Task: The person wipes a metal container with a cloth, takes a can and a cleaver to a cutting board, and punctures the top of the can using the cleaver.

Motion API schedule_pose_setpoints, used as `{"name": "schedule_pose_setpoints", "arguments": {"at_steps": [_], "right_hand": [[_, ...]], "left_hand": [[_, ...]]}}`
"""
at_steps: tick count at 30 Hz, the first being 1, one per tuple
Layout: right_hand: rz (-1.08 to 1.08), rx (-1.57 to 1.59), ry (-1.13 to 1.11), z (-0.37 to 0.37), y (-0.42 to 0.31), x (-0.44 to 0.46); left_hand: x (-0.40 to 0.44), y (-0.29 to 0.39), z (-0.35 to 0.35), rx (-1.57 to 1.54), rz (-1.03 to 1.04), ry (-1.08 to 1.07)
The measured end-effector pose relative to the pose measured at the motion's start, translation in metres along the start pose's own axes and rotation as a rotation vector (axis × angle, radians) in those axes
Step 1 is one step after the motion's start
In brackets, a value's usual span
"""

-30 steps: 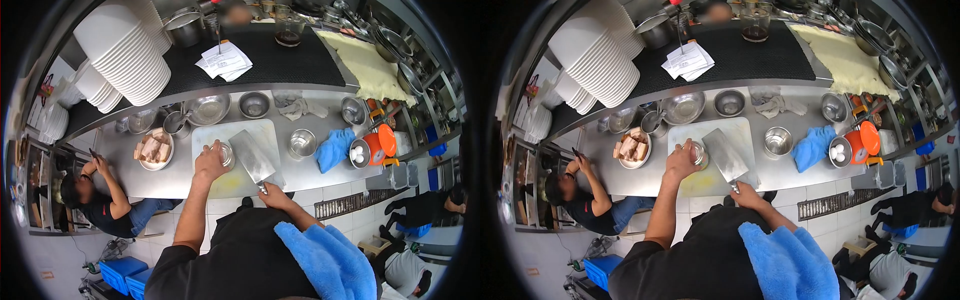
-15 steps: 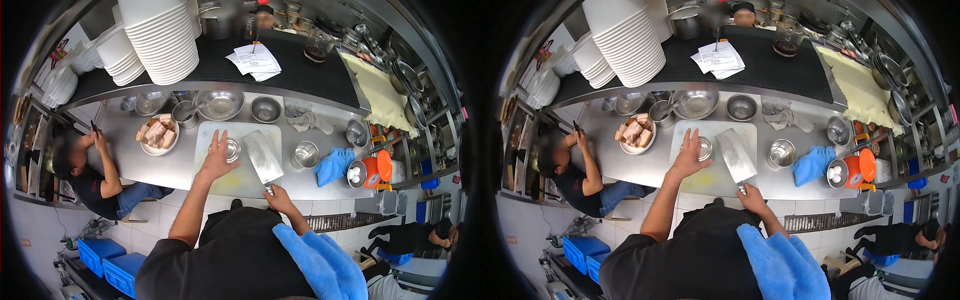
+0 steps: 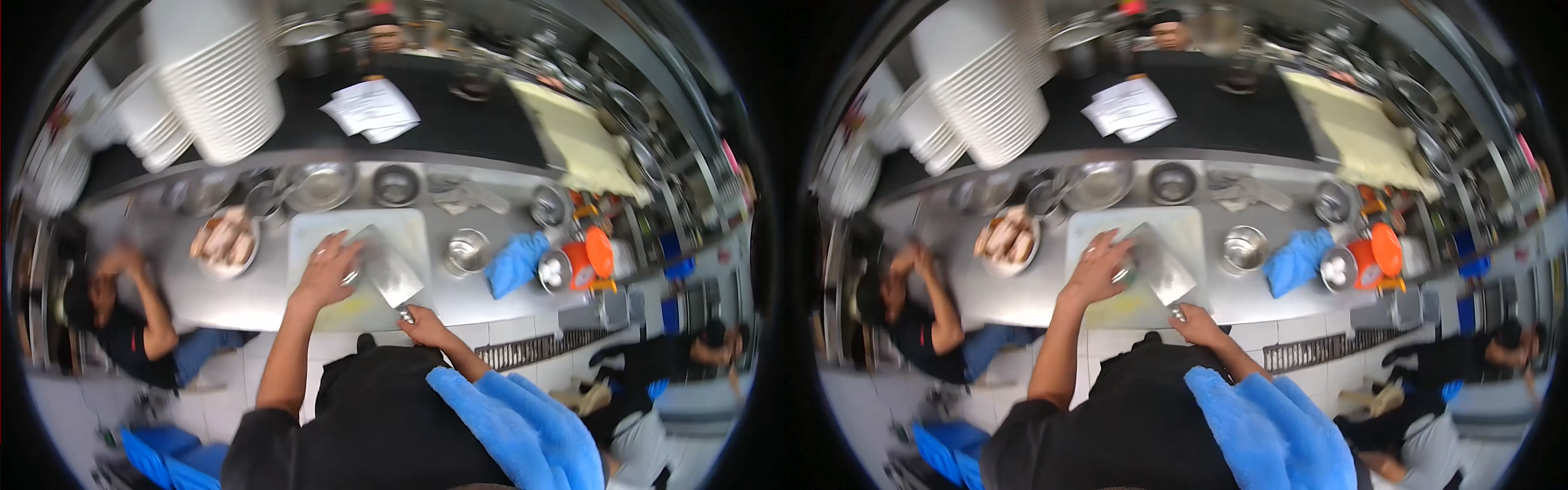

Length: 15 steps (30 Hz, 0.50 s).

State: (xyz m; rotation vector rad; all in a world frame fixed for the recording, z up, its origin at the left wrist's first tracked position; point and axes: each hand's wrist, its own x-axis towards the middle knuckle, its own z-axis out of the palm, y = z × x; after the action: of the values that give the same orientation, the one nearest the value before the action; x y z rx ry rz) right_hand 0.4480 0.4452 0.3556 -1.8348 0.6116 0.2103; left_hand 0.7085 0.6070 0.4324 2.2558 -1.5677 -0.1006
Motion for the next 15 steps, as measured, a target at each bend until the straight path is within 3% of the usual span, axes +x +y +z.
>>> {"name": "schedule_pose_setpoints", "arguments": {"at_steps": [5, 6, 7, 8, 9, 12, 15], "right_hand": [[-0.01, 0.17, 0.203, 0.01, 0.017, 0.006], [-0.157, 0.089, 0.259, 0.036, 0.053, 0.032], [-0.295, -0.02, 0.307, 0.048, 0.09, 0.063], [-0.324, -0.169, 0.159, 0.03, 0.079, 0.059], [-0.346, -0.316, -0.012, 0.015, 0.059, 0.046], [-0.129, -0.01, 0.029, -0.001, 0.022, 0.017], [-0.084, 0.203, 0.236, 0.012, -0.002, 0.008]], "left_hand": [[0.0, 0.009, 0.014, 0.064, -0.421, -0.078], [0.01, 0.011, 0.002, 0.054, -0.453, -0.261], [0.017, 0.015, -0.002, 0.095, -0.461, -0.307], [0.018, 0.016, -0.004, 0.142, -0.488, -0.347], [0.016, 0.005, -0.003, 0.161, -0.336, -0.334], [0.009, -0.012, -0.004, 0.165, -0.053, -0.281], [0.011, -0.088, 0.038, 0.192, 0.16, -0.337]]}}
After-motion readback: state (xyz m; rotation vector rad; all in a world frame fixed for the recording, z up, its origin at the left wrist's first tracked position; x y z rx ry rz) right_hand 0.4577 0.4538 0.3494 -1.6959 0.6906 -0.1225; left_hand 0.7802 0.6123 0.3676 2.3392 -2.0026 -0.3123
